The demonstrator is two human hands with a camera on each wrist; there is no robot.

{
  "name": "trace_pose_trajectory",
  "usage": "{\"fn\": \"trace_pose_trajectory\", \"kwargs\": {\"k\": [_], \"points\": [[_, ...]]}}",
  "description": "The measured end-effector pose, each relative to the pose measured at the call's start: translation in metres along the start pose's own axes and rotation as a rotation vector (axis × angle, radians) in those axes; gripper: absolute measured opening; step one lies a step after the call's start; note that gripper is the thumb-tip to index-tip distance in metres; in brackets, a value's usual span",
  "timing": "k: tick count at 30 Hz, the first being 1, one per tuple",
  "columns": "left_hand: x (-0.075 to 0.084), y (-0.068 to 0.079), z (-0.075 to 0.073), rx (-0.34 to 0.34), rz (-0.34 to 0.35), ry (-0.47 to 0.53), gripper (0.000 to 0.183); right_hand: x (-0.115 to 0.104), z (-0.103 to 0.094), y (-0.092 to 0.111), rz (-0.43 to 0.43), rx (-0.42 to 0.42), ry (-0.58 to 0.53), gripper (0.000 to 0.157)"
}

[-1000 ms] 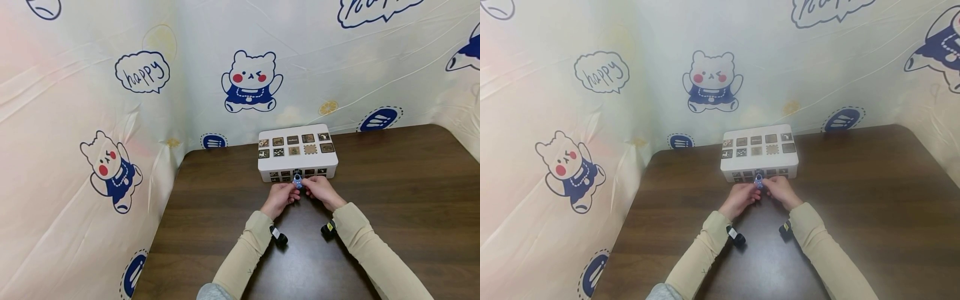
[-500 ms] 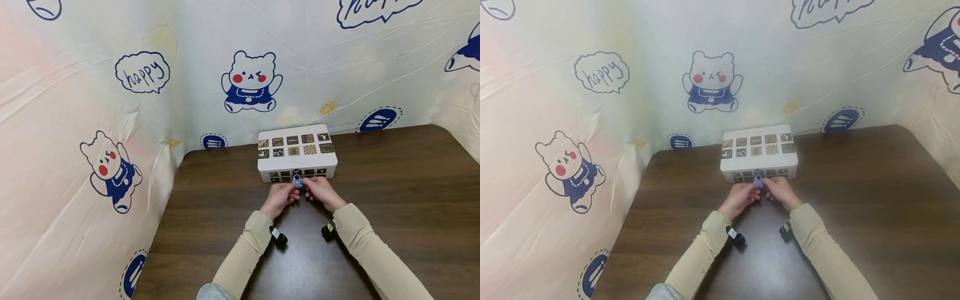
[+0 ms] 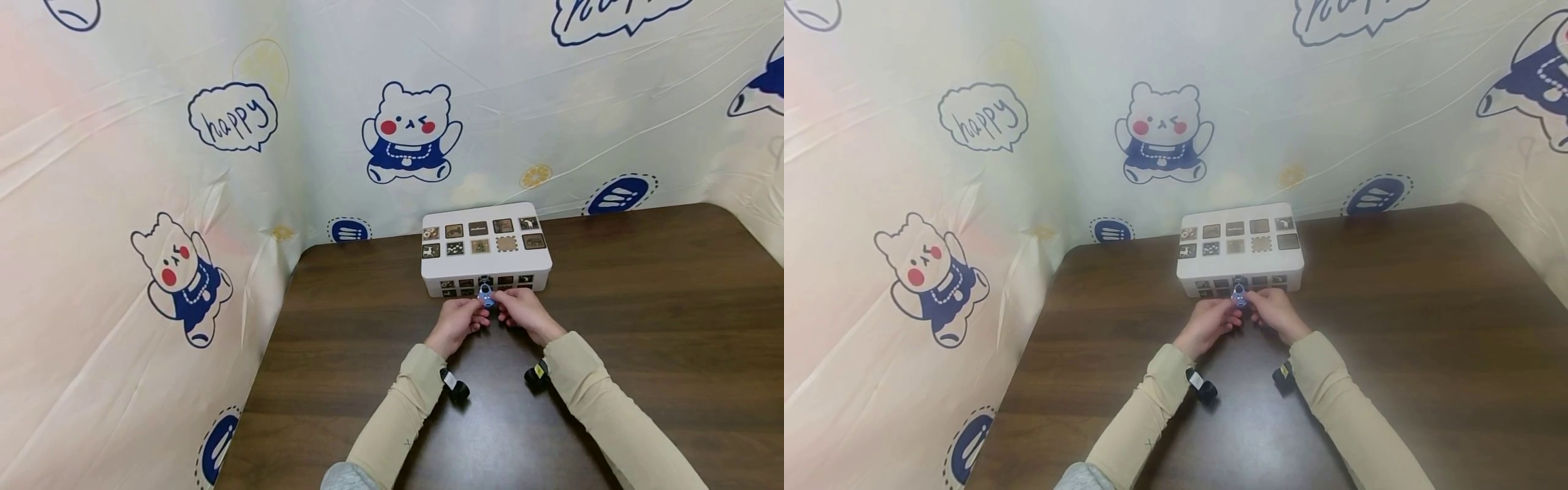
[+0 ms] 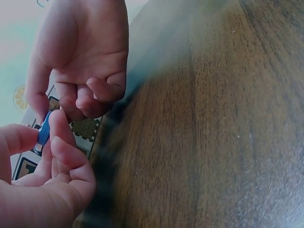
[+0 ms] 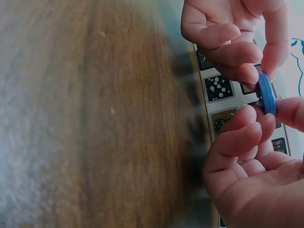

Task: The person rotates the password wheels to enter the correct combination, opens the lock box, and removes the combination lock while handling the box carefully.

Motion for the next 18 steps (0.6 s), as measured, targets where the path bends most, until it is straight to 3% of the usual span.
{"fn": "trace_pose_trajectory", "kwargs": {"k": [18], "points": [[-0.0004,0.0015,-0.0001,0.0,-0.004,-0.001,0.019,0.003,-0.0008,-0.002,-0.012,-0.045,-0.059,0.032]]}}
Point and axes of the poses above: each hand's wrist, its own y-axis away from the middle knuckle, its own z-axis out of the palm, x = y × z, the point moved 5 cm from there along -y, towards the middle knuckle, and after that the axes turned 6 degrees about y, right-handed, at the moved point
